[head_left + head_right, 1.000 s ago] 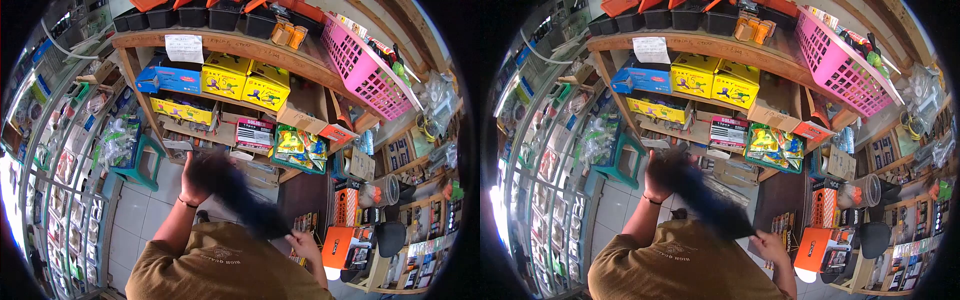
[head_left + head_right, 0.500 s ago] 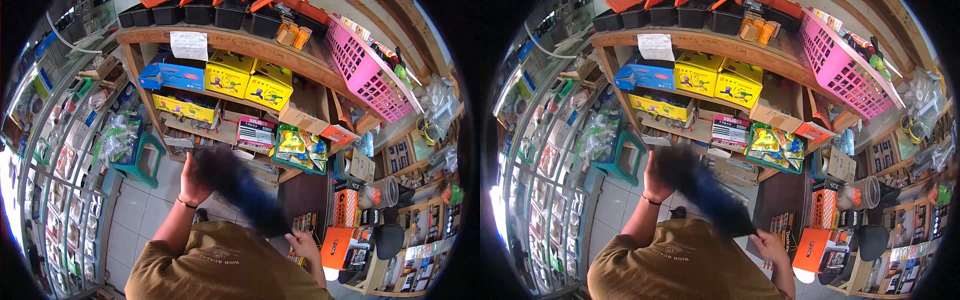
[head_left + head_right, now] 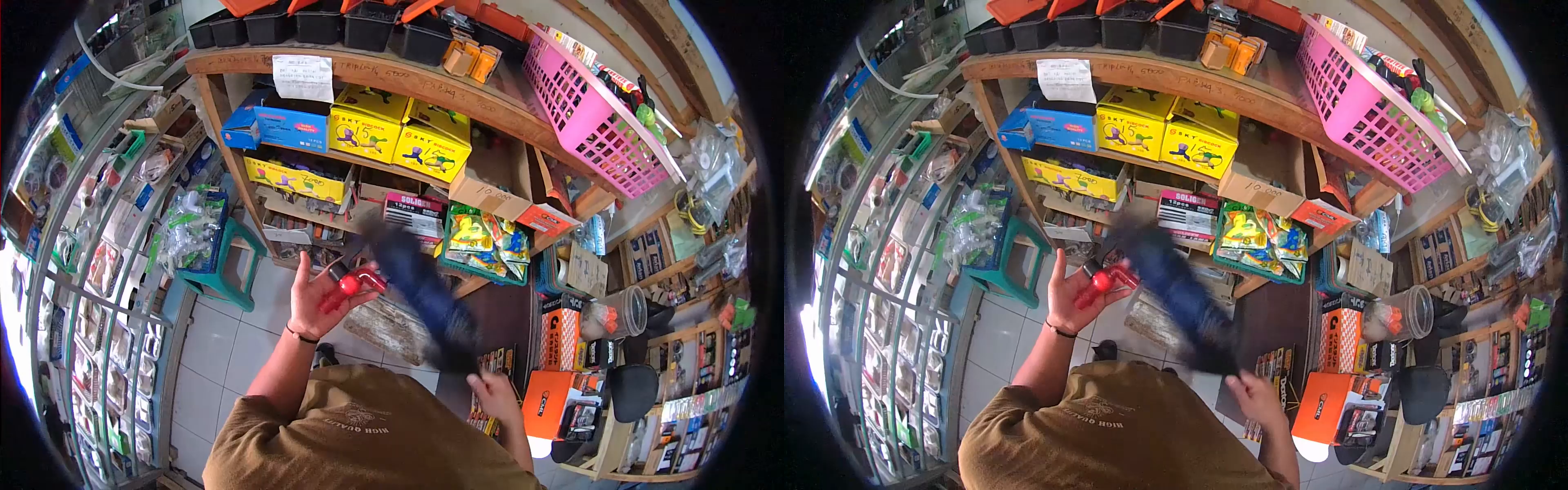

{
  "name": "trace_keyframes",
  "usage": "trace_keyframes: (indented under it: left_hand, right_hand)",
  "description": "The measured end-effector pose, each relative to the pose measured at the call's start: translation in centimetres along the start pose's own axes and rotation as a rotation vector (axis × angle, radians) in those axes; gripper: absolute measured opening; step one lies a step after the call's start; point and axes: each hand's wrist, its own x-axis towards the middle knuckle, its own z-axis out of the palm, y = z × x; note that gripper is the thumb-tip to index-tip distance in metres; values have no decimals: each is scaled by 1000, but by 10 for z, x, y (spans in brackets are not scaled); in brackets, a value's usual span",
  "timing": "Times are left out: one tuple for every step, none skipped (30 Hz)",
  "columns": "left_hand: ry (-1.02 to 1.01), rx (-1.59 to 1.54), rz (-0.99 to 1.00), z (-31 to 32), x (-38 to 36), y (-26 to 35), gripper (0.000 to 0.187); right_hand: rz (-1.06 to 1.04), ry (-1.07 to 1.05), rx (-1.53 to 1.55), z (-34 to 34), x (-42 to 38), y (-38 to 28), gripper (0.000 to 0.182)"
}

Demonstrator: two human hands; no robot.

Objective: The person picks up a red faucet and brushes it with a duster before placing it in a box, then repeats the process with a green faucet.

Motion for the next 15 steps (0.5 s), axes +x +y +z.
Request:
trace_keyframes:
  left_hand:
    - [-215, -312, -79, -6, 1, 5, 86]
    - [19, -5, 3, -12, -4, 3, 87]
    - [254, 301, 84, 11, -3, -5, 87]
    - [238, 351, 85, 10, 0, -1, 82]
    - [210, 306, 138, 11, -1, -8, 83]
    - [231, 254, 122, 0, -4, -5, 82]
    - [248, 203, 108, -9, -5, -1, 81]
    - [239, 212, 93, -16, -6, 1, 81]
    - [274, 319, 178, -10, 0, -7, 82]
    - [155, 309, 92, -10, -1, -5, 83]
    - [36, 298, 5, -11, -3, -2, 85]
    - [184, 221, 52, -15, -5, 0, 86]
    - [333, 140, 100, -19, -8, 0, 87]
    - [297, 219, 80, -21, -8, 0, 87]
    - [297, 217, 81, -18, -7, -3, 87]
  right_hand:
    - [-63, -38, -79, -1, -2, -4, 30]
    - [-154, -33, -115, -6, -4, -10, 31]
    - [-154, -32, -116, -6, -3, -8, 31]
    - [-97, 0, -88, -6, -1, -4, 31]
    - [-35, 30, -59, -6, -2, -2, 31]
    - [-30, 29, -59, -4, -4, -3, 31]
    - [-26, 12, -78, -4, -4, -5, 32]
    - [-27, -4, -98, -4, -3, -6, 33]
    - [-29, -4, -98, -5, -3, -8, 33]
    - [-58, 2, -98, -7, -5, -10, 33]
    - [-86, 8, -97, -7, -6, -11, 34]
    - [-82, 9, -94, -5, -5, -7, 34]
    - [0, 30, -47, -1, -4, 0, 34]
    - [80, 50, -4, 0, -4, 4, 34]
    - [80, 49, -6, 0, -5, 4, 34]
